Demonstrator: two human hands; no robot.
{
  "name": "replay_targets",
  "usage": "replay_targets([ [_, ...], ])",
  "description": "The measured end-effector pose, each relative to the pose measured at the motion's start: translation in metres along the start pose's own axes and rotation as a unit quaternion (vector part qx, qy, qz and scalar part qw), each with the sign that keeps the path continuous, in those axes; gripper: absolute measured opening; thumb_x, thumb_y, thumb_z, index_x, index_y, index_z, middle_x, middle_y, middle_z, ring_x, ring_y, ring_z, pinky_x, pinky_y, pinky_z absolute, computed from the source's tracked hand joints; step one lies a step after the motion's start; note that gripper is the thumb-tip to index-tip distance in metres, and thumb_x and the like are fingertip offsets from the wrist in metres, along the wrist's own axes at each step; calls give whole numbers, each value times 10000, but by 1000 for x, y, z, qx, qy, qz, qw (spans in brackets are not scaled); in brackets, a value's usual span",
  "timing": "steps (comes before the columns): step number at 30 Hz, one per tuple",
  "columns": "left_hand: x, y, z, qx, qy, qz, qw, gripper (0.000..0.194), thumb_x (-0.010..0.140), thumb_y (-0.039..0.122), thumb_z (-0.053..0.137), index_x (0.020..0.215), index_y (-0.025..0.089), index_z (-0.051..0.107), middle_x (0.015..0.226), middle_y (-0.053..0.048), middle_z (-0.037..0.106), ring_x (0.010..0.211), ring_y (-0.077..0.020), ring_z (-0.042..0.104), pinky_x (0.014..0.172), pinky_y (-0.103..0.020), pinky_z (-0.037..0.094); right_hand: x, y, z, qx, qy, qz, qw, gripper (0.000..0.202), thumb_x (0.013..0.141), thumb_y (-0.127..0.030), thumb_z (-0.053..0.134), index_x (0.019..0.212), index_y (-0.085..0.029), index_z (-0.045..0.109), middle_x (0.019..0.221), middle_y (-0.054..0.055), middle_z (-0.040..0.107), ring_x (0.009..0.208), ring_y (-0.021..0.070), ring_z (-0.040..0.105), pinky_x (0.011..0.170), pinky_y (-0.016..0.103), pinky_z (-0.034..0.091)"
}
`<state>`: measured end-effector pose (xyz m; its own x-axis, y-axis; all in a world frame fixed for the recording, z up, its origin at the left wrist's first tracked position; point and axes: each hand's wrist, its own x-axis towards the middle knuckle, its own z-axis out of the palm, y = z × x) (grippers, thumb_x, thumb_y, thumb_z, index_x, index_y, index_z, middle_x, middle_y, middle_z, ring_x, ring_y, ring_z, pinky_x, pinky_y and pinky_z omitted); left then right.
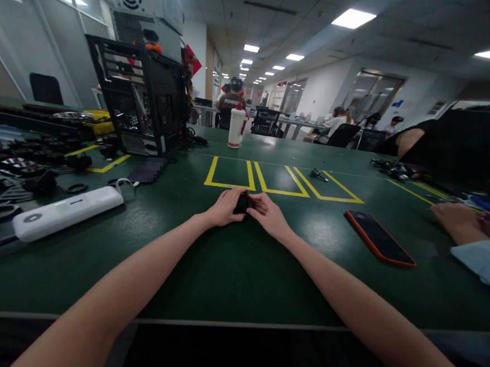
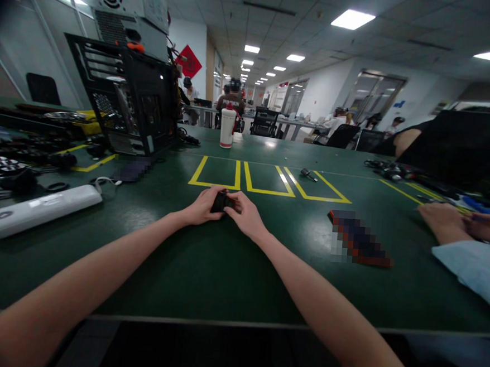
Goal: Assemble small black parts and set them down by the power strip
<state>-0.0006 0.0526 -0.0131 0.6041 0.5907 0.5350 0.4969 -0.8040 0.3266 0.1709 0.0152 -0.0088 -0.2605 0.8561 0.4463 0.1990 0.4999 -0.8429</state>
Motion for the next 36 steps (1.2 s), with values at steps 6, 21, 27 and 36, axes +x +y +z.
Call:
replay_targets([
  [6,1,-1,2,-3,1,-5,1000,656,647,266,588,1210,180,264,1177,-109,422,1110,-262,409,944,-442,299,0,-6,1,-13,12,-7,1000,166,722,-262,555,879,-213,532,1036,24,552,974,165,550,886,354,444],
  [21,0,0,1,-11,0,-9,1000,644,638,252,585,1199,195,273,1170,-98,428,1102,-259,411,936,-437,298,-1,-5,2,-22,11,-18,1000,219,723,-259,557,938,-224,534,1043,19,544,999,164,529,914,350,423],
  [27,0,-1,1,6,1,-6,1000,642,648,269,587,1199,170,273,1161,-110,427,1104,-255,410,939,-422,308,4,-1,4,-23,34,-3,999,273,735,-246,543,1006,-230,518,1016,30,562,985,170,541,890,353,437],
  [36,0,0,-1,3,-5,-1,1000,661,650,258,581,1215,180,246,1202,-112,405,1132,-260,386,953,-434,289,-1,0,1,-24,5,-27,999,306,706,-191,570,1004,-232,517,1122,30,503,1070,171,490,954,351,389],
])
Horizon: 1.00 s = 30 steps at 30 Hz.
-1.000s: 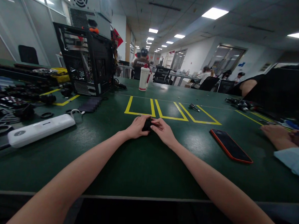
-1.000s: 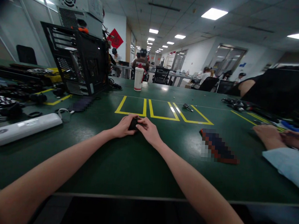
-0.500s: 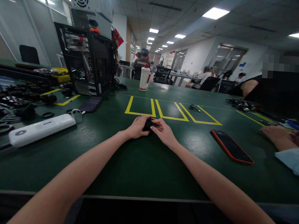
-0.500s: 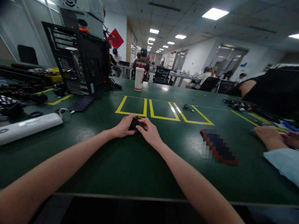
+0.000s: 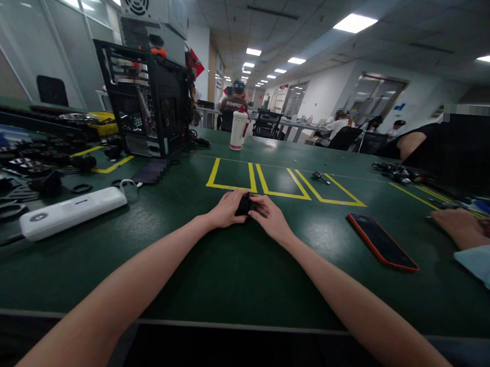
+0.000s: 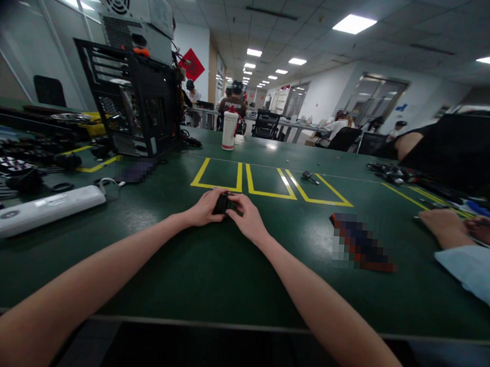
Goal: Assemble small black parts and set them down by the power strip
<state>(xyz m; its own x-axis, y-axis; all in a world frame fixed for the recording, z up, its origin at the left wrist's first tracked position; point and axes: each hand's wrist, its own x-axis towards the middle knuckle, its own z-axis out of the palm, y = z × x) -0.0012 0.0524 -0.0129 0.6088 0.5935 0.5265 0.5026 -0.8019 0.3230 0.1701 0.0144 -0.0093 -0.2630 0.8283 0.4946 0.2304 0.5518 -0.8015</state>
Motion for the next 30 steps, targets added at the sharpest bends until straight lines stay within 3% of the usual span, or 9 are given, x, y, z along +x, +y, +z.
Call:
replay_targets([
  [6,0,0,1,-1,4,-5,1000,651,645,266,585,1206,176,266,1176,-110,421,1113,-262,402,949,-436,294,2,-4,2,-3,12,-2,1000,153,757,-253,516,901,-214,550,1043,30,541,1025,169,515,909,341,424],
  [12,1,-1,2,-4,6,-4,1000,645,642,270,587,1198,168,275,1156,-108,430,1100,-257,410,945,-424,301,8,6,1,11,14,33,999,331,721,-229,559,1046,-218,496,1052,44,546,1018,177,529,917,365,416],
  [19,-1,0,0,9,1,9,1000,645,668,279,566,1216,152,250,1194,-124,412,1124,-262,391,950,-427,292,3,3,0,66,-25,46,996,306,694,-209,590,982,-232,490,1049,20,537,995,167,548,907,346,420],
  [25,0,-1,1,4,11,14,1000,647,666,283,573,1216,156,257,1190,-122,419,1116,-261,399,944,-425,297,6,1,1,74,0,50,996,207,718,-255,566,918,-210,536,934,17,562,908,154,567,864,336,431],
  [30,0,-3,3,0,13,16,1000,656,660,283,579,1215,151,255,1187,-124,423,1112,-261,402,945,-425,299,9,3,1,95,0,77,992,342,700,-224,582,1031,-225,499,1009,29,562,987,157,537,926,356,385],
])
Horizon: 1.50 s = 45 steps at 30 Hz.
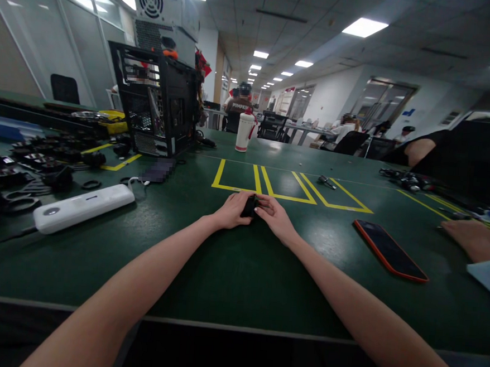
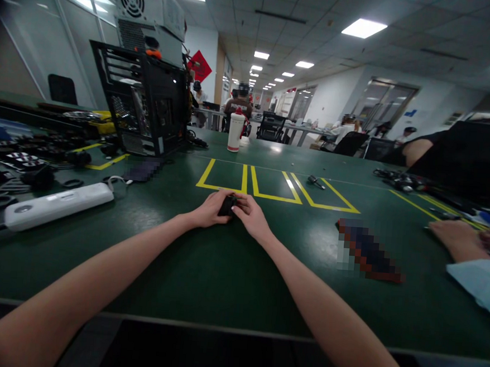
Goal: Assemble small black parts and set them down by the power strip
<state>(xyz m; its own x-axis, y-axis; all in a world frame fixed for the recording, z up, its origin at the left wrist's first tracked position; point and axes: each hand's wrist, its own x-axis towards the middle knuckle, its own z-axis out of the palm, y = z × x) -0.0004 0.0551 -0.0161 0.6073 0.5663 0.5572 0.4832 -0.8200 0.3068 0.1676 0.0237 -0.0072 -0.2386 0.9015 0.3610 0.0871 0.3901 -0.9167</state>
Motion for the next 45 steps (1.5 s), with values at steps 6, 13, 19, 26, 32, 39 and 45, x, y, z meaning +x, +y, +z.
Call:
replay_targets([
  [6,-1,3,-4,0,-1,0,1000,650,662,277,578,1214,150,259,1182,-122,425,1117,-258,401,955,-421,293,0,0,-1,35,-14,14,999,295,670,-222,616,949,-213,523,1015,18,554,956,151,554,918,353,392],
  [13,-1,1,-1,6,7,-2,1000,658,654,286,587,1210,137,267,1175,-127,426,1109,-259,407,953,-416,297,-3,-3,2,27,18,53,998,201,692,-315,592,863,-219,547,912,5,559,824,132,557,788,335,459],
  [19,0,0,0,10,1,-5,1000,652,651,283,580,1209,155,267,1173,-117,426,1107,-256,410,949,-418,302,1,-3,3,75,38,103,991,320,657,-318,631,950,-239,531,940,9,560,876,145,546,797,337,454],
  [26,-1,-1,0,4,1,-10,1000,659,645,276,579,1210,158,261,1178,-117,428,1115,-254,404,960,-426,288,-1,0,-4,48,-20,78,996,361,625,-276,668,947,-236,509,936,11,582,906,155,550,849,364,422],
  [32,-1,1,-1,-4,-1,-15,1000,666,636,261,584,1211,169,260,1186,-116,426,1124,-262,400,960,-445,278,-2,-10,2,86,5,131,988,273,650,-332,638,863,-241,494,824,-8,600,808,140,578,810,384,450],
  [39,-1,3,-2,3,-5,-11,1000,663,635,241,582,1209,165,260,1190,-114,421,1129,-254,394,962,-424,287,1,-7,2,86,-2,142,986,329,678,-323,617,982,-257,510,872,2,576,866,140,559,843,376,440],
  [45,-1,3,-4,4,-5,-8,1000,642,647,248,575,1203,152,268,1158,-117,436,1098,-255,416,950,-416,296,0,-3,-5,64,-48,105,991,331,665,-290,630,974,-253,513,975,15,559,946,157,534,842,377,443],
])
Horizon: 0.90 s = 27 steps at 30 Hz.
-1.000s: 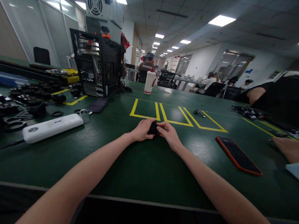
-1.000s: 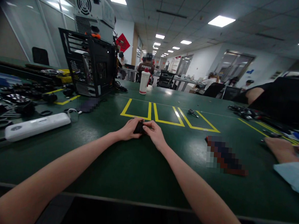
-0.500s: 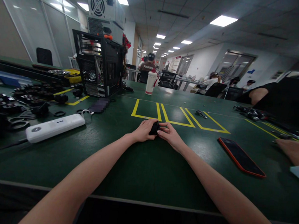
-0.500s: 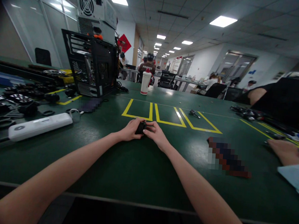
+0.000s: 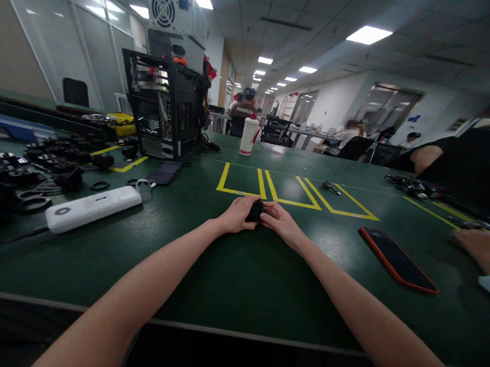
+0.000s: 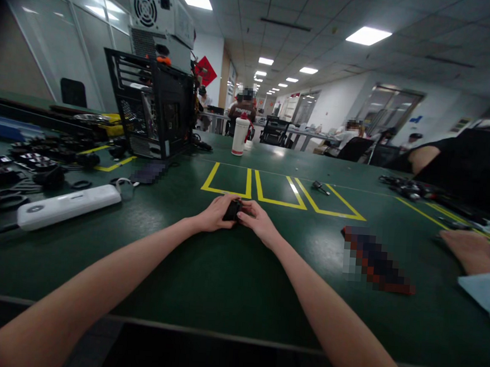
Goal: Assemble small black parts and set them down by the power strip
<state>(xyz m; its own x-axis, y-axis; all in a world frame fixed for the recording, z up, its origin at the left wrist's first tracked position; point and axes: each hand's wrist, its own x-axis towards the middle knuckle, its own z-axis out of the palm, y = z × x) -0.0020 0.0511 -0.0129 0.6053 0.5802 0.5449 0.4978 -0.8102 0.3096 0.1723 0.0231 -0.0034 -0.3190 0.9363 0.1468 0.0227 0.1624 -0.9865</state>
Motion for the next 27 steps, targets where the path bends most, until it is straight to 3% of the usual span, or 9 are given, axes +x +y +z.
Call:
replay_targets([
  [3,0,0,0,-5,1,0,1000,640,647,256,577,1201,158,272,1155,-113,438,1101,-255,413,950,-420,294,-2,-3,1,-15,6,-15,1000,367,626,-275,666,956,-245,508,953,17,574,926,162,546,837,377,446],
  [11,0,0,0,-17,4,0,1000,653,634,245,581,1203,175,271,1172,-108,433,1114,-255,403,953,-434,285,1,-6,9,19,63,23,998,235,687,-364,601,885,-255,538,792,-10,597,787,135,575,794,375,466],
  [18,0,0,-1,-12,6,4,1000,640,643,255,579,1198,161,273,1152,-114,442,1095,-255,416,955,-431,286,4,1,0,5,18,12,1000,312,672,-311,624,963,-225,553,1001,24,579,952,167,544,886,376,417],
  [22,-1,-1,0,-13,6,-3,1000,648,641,258,585,1199,169,268,1168,-114,430,1105,-258,408,951,-438,286,0,-2,-1,-18,-6,-36,999,378,630,-254,666,976,-236,514,958,11,591,956,167,547,901,383,399],
  [27,-1,0,0,-17,4,-8,1000,653,633,249,584,1201,180,269,1170,-111,431,1115,-261,403,950,-444,284,1,-3,4,5,34,2,999,277,670,-345,622,905,-237,524,814,-3,604,824,149,581,824,377,450],
])
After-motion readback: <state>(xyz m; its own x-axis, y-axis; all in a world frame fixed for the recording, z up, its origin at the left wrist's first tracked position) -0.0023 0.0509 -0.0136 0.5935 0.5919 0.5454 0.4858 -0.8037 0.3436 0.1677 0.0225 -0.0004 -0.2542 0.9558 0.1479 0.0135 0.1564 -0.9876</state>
